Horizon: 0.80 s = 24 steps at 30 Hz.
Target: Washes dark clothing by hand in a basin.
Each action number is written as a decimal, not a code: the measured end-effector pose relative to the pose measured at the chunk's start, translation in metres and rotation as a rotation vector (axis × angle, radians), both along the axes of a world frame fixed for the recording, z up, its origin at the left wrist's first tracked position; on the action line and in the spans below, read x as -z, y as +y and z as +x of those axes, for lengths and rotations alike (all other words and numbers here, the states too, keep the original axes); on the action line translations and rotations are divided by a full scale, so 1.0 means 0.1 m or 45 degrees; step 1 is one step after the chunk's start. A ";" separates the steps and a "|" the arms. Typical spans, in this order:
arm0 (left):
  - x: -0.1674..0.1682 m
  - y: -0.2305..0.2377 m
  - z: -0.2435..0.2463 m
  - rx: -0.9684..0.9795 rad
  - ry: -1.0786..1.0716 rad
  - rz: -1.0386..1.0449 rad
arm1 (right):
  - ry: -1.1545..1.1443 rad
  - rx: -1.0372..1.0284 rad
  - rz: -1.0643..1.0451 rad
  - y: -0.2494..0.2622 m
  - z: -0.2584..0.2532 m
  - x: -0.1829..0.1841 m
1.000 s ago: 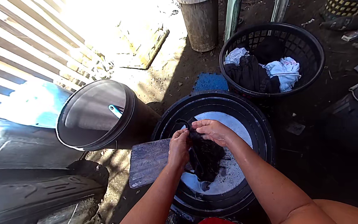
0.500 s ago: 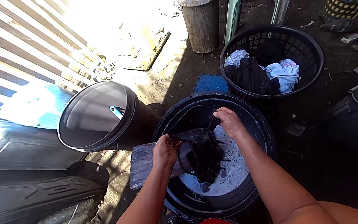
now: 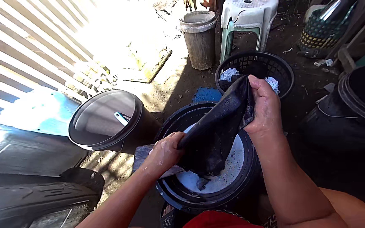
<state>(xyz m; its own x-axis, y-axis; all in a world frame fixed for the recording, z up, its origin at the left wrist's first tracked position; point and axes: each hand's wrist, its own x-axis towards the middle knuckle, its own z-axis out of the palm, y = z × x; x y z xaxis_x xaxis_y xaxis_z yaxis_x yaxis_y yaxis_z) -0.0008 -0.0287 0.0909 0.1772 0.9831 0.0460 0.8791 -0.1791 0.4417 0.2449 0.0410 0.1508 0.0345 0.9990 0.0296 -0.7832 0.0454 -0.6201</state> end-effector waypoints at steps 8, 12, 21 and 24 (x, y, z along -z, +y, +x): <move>-0.78 -0.33 -0.44 -0.469 -0.855 -0.095 | 0.046 0.108 0.166 -0.24 0.33 -0.64; -1.18 -0.55 -0.62 -0.250 -1.213 0.017 | 0.112 0.232 0.126 -0.12 0.37 -0.72; -0.07 0.02 -1.15 -0.902 -1.064 -0.099 | -0.395 0.120 -0.356 0.80 -0.49 0.63; 0.75 0.23 -1.51 -0.929 -0.677 -0.363 | -1.223 -0.309 -0.399 1.14 -0.62 1.59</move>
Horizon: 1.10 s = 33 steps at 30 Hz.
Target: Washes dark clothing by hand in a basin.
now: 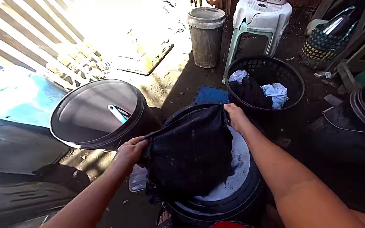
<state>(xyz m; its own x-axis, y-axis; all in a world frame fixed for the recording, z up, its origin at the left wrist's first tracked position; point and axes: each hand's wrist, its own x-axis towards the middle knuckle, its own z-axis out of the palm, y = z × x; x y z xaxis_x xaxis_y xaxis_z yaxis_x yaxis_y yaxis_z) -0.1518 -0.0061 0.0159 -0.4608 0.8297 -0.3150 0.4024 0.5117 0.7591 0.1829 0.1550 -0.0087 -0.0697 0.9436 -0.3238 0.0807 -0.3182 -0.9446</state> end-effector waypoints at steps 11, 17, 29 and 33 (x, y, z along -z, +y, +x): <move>1.21 -0.41 -0.71 0.725 0.861 0.325 | -1.127 -0.565 -0.073 -0.01 0.69 2.06; 1.19 -0.42 -0.69 0.637 0.806 0.338 | -1.304 -0.671 -0.297 -0.75 0.60 2.29; 1.25 -1.07 -0.51 0.510 0.661 0.121 | -0.890 -0.324 0.118 0.06 0.02 1.97; 1.10 -1.09 -0.35 0.490 0.579 0.032 | -0.969 -0.634 0.271 0.46 -0.64 1.89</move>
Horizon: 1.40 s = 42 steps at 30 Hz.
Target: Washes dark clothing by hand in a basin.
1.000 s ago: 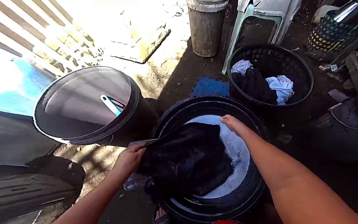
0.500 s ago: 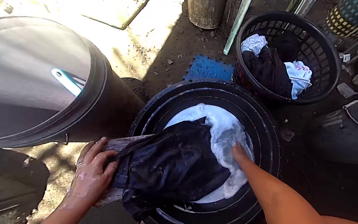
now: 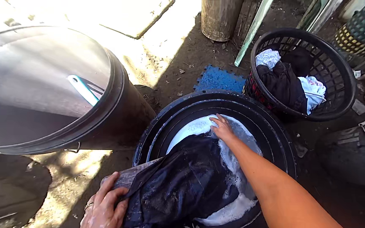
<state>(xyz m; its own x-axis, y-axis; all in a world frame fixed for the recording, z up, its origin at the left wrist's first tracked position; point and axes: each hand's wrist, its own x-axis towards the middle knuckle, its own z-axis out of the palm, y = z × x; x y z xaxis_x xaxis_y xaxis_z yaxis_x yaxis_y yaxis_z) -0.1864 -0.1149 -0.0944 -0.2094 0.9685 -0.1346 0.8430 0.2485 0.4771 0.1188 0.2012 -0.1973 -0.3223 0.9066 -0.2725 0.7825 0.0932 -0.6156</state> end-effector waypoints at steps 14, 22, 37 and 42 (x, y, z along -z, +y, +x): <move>-0.07 0.05 0.05 0.019 -0.018 0.034 | -0.217 0.137 -0.722 0.19 -0.49 0.45; -0.03 0.01 0.06 -0.030 -0.013 0.037 | -0.758 -0.441 -0.805 0.06 -0.83 0.08; 0.19 0.00 0.08 -0.134 0.136 0.201 | -0.605 -0.281 -0.487 -0.03 -0.70 0.25; 0.16 0.03 0.10 -0.137 0.132 0.189 | -0.138 -0.195 0.104 -0.05 -0.51 0.28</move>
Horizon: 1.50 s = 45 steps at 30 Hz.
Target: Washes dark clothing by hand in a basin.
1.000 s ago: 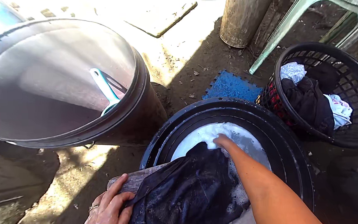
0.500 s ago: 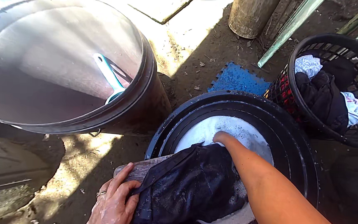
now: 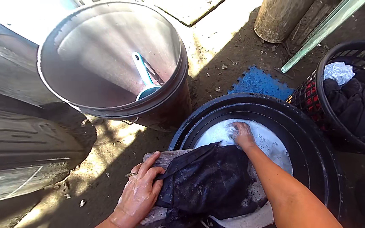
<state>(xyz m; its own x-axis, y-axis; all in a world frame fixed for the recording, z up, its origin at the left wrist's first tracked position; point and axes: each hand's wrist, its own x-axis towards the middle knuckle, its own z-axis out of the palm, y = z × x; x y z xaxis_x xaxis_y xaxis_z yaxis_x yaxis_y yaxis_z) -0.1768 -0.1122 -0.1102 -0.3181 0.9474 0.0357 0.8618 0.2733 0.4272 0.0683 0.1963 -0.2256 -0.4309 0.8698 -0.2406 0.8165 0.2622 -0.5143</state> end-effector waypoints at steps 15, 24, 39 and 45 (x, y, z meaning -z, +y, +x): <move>-0.03 0.06 -0.03 0.026 -0.044 -0.107 | 0.472 0.033 -0.216 -1.22 -0.03 -1.45; -0.01 0.07 -0.08 0.076 -0.015 -0.056 | 0.316 -0.292 -0.191 -1.92 -0.47 -1.23; -0.06 0.11 -0.06 0.035 -0.016 -0.112 | 0.071 0.214 -0.306 -1.40 0.16 -0.85; 0.00 0.06 -0.10 0.070 -0.047 -0.093 | 0.381 -0.305 -0.325 -2.10 -0.57 -1.27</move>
